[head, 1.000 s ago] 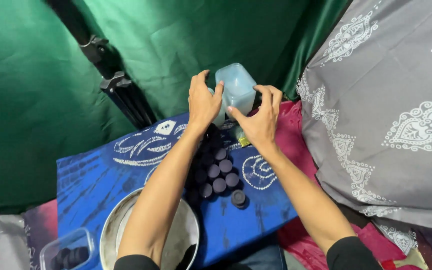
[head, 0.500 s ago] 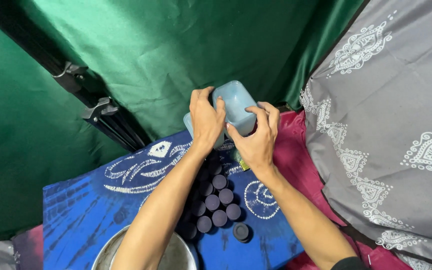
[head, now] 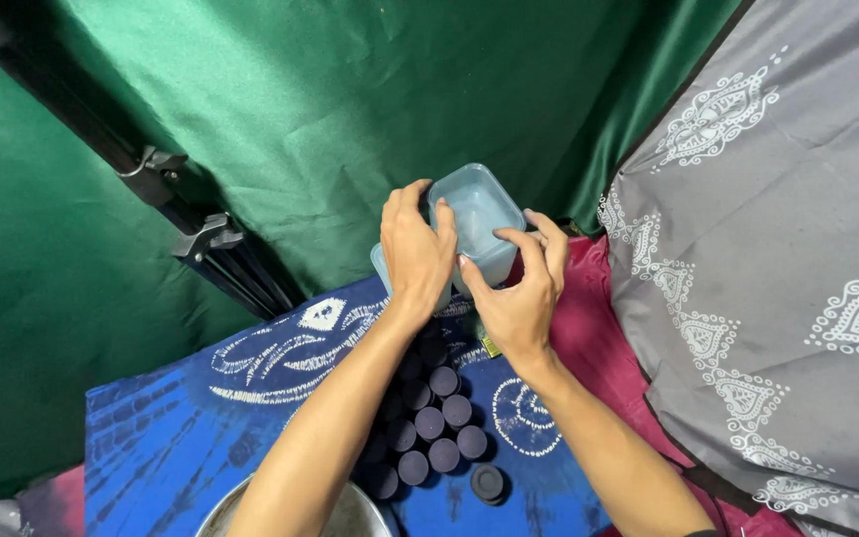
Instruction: Cleaning a large metal bowl using a sponge and cleaning powder in a recycling center environment.
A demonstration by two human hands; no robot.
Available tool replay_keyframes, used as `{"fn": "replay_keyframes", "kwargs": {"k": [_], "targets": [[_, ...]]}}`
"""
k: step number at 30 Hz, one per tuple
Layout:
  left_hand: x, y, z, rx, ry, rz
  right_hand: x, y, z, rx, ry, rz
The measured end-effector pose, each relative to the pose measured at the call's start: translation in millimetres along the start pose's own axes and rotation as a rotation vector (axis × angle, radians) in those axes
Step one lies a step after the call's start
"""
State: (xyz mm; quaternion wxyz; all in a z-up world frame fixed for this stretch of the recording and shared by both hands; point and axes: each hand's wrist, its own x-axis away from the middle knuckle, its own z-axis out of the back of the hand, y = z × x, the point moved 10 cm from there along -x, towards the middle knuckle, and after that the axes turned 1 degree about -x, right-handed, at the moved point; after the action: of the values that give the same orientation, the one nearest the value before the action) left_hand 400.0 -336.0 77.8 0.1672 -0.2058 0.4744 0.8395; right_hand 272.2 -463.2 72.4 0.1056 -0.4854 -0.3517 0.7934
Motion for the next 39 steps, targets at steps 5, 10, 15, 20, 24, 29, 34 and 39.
{"fn": "replay_keyframes", "kwargs": {"k": [5,10,15,20,24,29,34,39], "targets": [[5,24,30,0.132,0.021,0.013,-2,-29,18,-0.077,0.051,0.062],[33,45,77,0.282,-0.021,0.083,16,-58,44,-0.163,0.04,0.114],[94,47,130,0.318,-0.088,0.132,52,-92,71,-0.29,-0.128,0.089],[172,42,188,0.363,-0.171,0.108,119,-110,81,-0.648,-0.525,-0.084],[249,26,220,0.434,-0.283,0.186,176,-127,91,-0.939,-0.749,-0.202],[326,2,266,0.443,-0.242,0.299,233,-164,87,-1.048,-1.008,-0.24],[395,-31,314,0.46,-0.03,0.408,268,-162,71,-0.794,-1.127,-0.389],[441,-57,374,0.253,0.248,0.519,283,-115,53,-0.179,-1.046,-0.589]]}}
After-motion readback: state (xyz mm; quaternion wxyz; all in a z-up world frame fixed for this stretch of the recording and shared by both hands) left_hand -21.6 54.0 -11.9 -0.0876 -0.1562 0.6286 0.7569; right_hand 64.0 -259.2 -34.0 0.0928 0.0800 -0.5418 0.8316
